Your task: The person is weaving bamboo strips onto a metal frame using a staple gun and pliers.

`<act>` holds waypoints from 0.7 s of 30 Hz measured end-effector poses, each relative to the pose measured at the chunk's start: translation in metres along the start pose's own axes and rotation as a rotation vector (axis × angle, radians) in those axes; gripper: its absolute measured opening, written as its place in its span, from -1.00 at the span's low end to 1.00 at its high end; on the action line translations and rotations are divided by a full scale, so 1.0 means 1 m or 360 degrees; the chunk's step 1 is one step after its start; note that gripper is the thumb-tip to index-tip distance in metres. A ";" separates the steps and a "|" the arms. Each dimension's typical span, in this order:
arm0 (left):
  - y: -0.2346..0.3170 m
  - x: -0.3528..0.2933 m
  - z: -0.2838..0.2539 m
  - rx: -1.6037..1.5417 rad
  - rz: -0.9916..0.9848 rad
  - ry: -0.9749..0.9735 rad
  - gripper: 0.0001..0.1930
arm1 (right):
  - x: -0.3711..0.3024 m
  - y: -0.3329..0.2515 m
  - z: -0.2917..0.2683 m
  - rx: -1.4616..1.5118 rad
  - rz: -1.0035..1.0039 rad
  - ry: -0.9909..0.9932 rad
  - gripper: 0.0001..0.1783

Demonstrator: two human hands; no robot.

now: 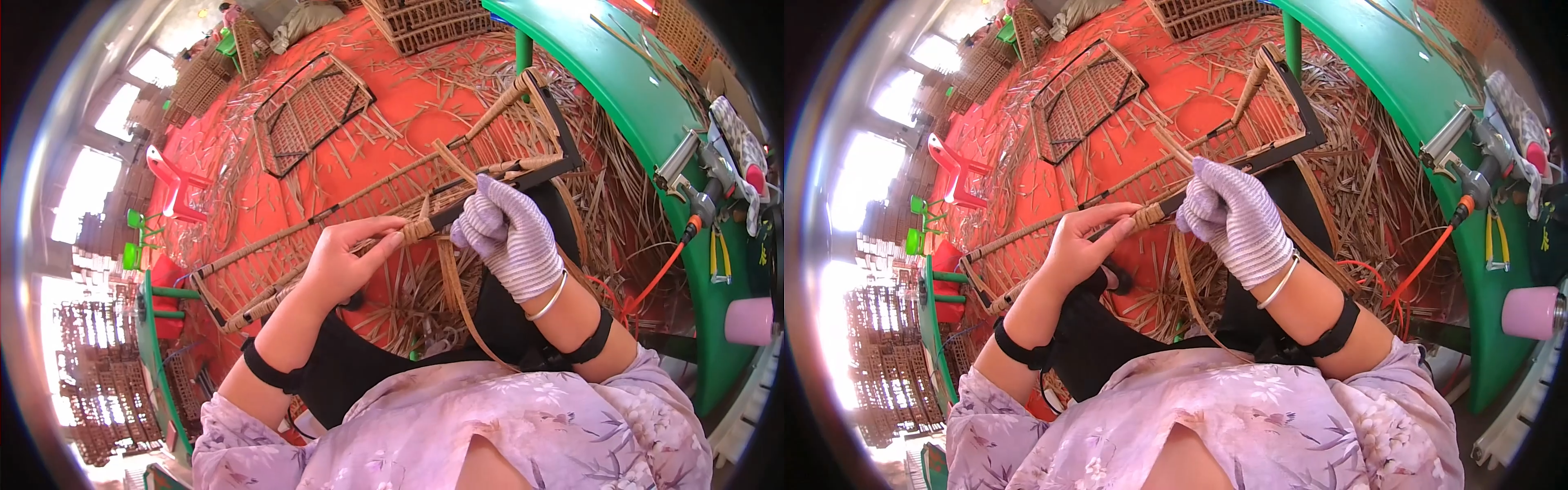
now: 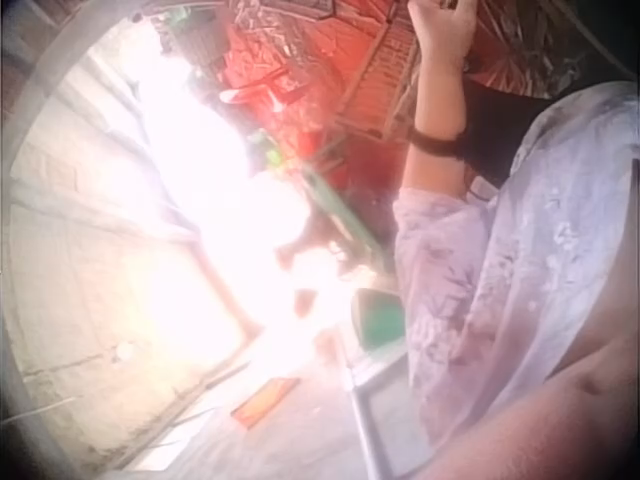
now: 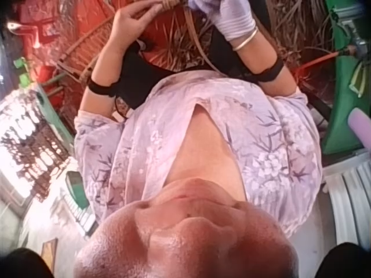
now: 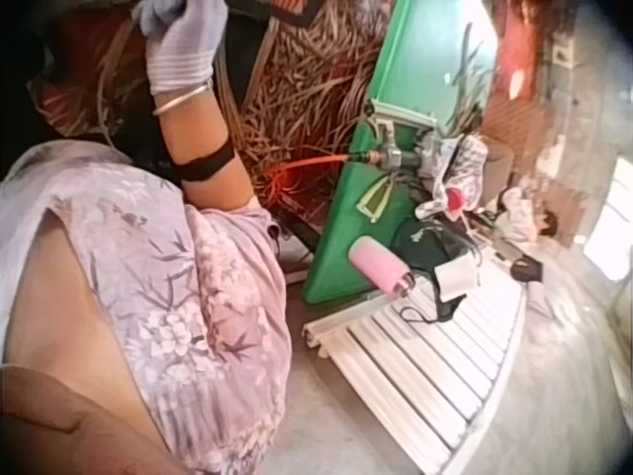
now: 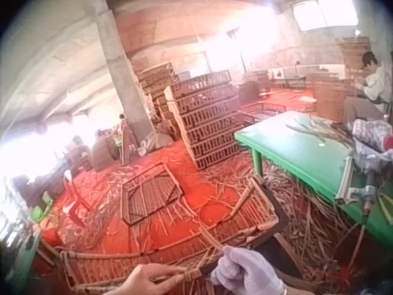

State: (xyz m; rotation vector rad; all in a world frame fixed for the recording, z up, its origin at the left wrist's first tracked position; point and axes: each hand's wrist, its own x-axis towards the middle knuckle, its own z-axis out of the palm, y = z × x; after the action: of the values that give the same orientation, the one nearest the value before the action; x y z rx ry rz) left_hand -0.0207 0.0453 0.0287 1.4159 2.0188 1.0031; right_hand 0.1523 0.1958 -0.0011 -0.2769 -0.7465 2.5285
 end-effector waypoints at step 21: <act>-0.009 -0.001 0.003 0.0734 0.0547 0.0244 -0.79 | 0.001 -0.017 0.005 0.0054 -0.0032 0.0101 -0.47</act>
State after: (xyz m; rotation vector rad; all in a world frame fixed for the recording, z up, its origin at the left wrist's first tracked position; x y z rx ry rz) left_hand -0.0237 0.0435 0.0200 2.0370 2.2669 0.8262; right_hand 0.1570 0.2068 0.0123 -0.3350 -0.6778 2.4988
